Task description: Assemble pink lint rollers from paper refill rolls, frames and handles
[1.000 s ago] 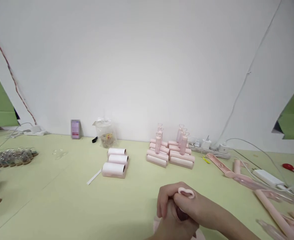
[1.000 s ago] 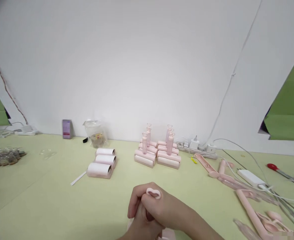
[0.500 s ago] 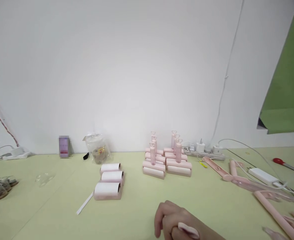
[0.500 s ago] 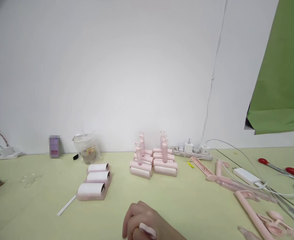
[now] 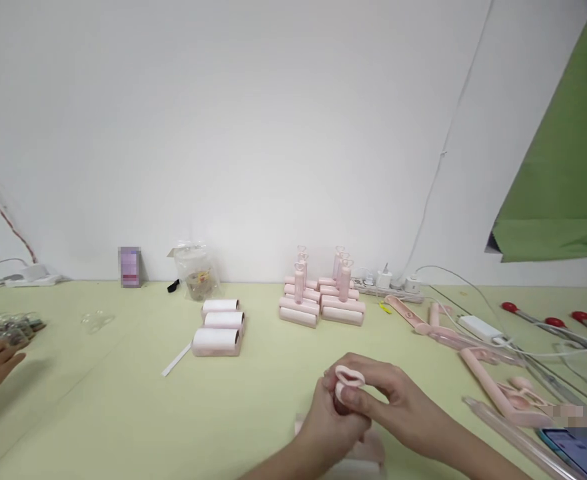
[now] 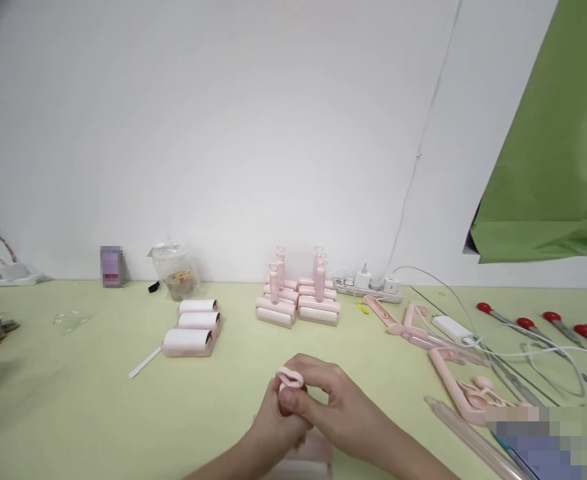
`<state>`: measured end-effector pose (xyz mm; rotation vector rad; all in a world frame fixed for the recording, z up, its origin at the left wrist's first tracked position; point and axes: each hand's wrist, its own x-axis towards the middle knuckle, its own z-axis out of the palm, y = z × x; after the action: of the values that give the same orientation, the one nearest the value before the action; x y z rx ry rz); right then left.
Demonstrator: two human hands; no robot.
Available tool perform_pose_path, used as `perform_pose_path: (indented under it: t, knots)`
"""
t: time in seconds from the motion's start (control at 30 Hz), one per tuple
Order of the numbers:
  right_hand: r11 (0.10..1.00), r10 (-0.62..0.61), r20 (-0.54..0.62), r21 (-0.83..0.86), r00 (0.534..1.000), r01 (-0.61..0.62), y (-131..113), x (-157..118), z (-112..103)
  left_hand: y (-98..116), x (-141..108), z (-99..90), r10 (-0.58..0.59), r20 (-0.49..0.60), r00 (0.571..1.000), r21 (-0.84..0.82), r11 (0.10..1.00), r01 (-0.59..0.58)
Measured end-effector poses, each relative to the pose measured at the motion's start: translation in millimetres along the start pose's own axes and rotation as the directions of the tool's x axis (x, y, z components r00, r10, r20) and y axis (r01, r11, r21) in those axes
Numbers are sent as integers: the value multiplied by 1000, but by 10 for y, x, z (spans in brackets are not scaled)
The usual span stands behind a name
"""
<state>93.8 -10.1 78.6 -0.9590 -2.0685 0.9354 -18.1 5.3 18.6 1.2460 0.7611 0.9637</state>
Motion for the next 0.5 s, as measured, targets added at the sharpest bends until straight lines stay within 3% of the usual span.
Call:
perform_pose_path:
  t: [0.1, 0.23, 0.33, 0.5]
  knots:
    - [996, -66, 20, 58, 998, 65, -4, 18, 19, 54, -7, -6, 94, 15, 995, -18, 995, -94]
    - [994, -70, -29, 83, 997, 72, -11, 50, 51, 65, 3, -5, 91, -6, 996, -16, 996, -91]
    - [996, -30, -86, 79, 996, 37, 38, 27, 71, 56, 7, -51, 50, 52, 997, 54, 997, -53]
    - [966, 241, -92, -72, 966, -247, 368, -261, 219, 187, -51, -215, -30, 269, 963, 183, 983, -21]
